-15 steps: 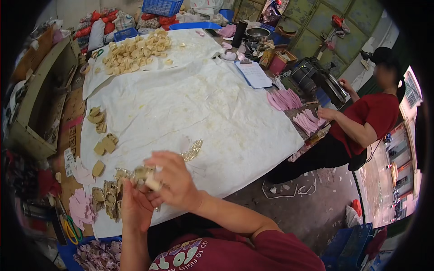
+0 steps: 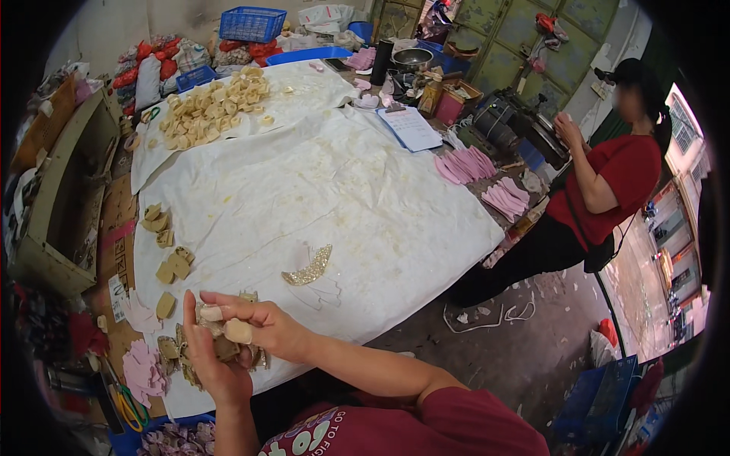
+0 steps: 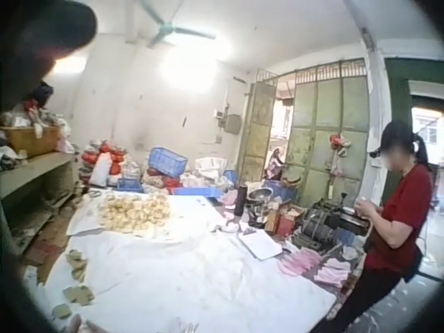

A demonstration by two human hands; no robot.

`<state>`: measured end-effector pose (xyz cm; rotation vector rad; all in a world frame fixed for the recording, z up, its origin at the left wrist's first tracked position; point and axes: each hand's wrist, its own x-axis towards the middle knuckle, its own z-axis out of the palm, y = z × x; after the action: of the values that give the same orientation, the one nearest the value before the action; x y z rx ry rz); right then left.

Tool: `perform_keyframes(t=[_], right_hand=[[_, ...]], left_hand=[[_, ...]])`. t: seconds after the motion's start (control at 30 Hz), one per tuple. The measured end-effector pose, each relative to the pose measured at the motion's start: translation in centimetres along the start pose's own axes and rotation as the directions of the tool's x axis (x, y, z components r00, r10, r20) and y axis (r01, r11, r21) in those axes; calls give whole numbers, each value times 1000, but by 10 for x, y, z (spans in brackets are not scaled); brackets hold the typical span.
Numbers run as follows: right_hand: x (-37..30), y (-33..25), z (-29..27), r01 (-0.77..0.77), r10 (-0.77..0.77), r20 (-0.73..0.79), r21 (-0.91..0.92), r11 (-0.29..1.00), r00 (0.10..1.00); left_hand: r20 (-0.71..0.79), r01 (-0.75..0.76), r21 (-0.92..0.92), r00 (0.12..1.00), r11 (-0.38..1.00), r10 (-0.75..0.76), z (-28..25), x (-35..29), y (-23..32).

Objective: The person assembles small craft items by pressing beige foam pieces into gold-colored frames and attaching pink fabric pieces. They handle the items one at a time, placing finished units into a metal bowl on the table.

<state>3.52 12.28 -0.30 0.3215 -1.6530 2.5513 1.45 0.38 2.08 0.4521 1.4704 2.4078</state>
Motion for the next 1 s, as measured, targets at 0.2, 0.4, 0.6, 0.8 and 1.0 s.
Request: perform_keyframes(t=[0.2, 0.4, 0.6, 0.8, 1.0], right_hand=[[3, 15, 6, 213, -272, -85, -422, 881, 958], [-4, -9, 0, 59, -53, 34, -212, 975, 998], [7, -20, -13, -180, 184, 40, -82, 980, 982], [-15, -50, -9, 1, 2, 7, -316, 949, 1000], [-13, -38, -5, 152, -132, 126, -162, 975, 983]], left_hand=[[-161, -15, -19, 987, 1000, 12, 12, 8, -5], [-13, 20, -154, 1000, 988, -22, -15, 10, -10], [33, 136, -109, 991, 985, -133, -22, 14, -15], [372, 176, -38, 916, 984, -150, 2, -1, 15], [463, 220, -323, 885, 921, -49, -15, -9, 13]])
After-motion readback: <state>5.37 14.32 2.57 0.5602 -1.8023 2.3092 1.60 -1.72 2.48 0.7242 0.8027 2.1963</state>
